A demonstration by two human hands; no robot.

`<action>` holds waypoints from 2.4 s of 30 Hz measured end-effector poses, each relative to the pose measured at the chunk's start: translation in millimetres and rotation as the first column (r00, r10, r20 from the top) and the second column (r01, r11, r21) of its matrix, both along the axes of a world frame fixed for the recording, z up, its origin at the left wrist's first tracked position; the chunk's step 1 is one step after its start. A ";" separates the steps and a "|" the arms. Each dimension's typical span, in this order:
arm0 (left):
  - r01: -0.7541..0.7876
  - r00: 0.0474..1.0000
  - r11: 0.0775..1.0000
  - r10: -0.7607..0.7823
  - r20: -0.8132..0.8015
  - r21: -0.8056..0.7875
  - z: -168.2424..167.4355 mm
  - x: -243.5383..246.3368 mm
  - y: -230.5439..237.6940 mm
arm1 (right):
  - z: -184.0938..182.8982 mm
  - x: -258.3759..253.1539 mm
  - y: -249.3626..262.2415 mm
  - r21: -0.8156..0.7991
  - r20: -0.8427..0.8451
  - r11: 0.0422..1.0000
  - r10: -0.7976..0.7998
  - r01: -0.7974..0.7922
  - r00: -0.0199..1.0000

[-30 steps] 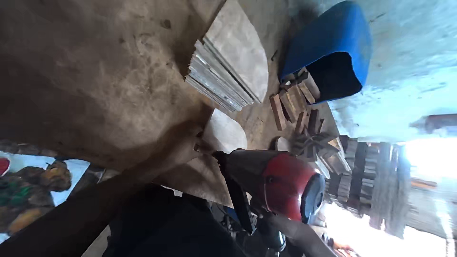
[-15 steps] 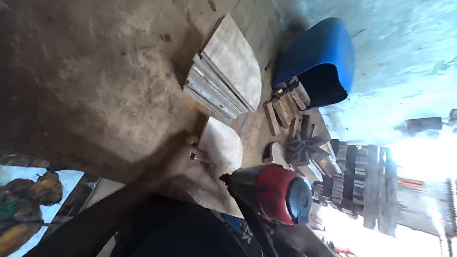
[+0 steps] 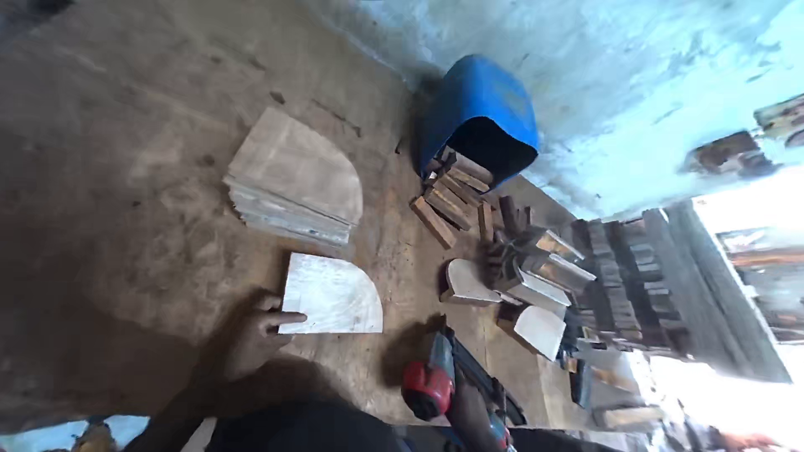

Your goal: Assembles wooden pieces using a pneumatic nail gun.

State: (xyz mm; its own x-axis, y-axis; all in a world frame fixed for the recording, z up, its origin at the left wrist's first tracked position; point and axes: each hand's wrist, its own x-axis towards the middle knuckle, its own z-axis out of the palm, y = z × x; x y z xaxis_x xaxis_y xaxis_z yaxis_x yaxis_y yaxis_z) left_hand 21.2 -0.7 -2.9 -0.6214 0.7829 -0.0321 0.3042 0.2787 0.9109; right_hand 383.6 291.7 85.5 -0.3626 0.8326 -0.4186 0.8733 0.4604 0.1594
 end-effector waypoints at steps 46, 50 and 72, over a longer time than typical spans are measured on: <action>-0.061 0.997 0.998 0.063 -0.050 0.034 9.7 25.0 -4.6 | 81.6 -269.6 181.3 -0.224 -0.606 0.884 0.203 -0.410 0.769; -0.117 0.993 0.992 0.118 0.015 -0.043 16.0 34.5 -7.0 | 46.5 -324.4 205.1 -0.185 -0.653 0.927 0.132 -0.327 0.745; 0.382 0.387 0.916 -0.036 -0.921 0.125 32.7 106.6 96.3 | 68.3 -97.2 0.3 -0.921 -0.386 0.389 -0.901 -0.024 0.199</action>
State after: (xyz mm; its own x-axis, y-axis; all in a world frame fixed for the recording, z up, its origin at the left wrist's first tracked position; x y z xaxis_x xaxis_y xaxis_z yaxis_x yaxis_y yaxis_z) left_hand 127.9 95.6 29.8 0.0316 0.7518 0.6586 0.9886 -0.1204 0.0899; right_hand 286.4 292.0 153.8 -0.5026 0.5697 -0.6502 0.3185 -0.5772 -0.7519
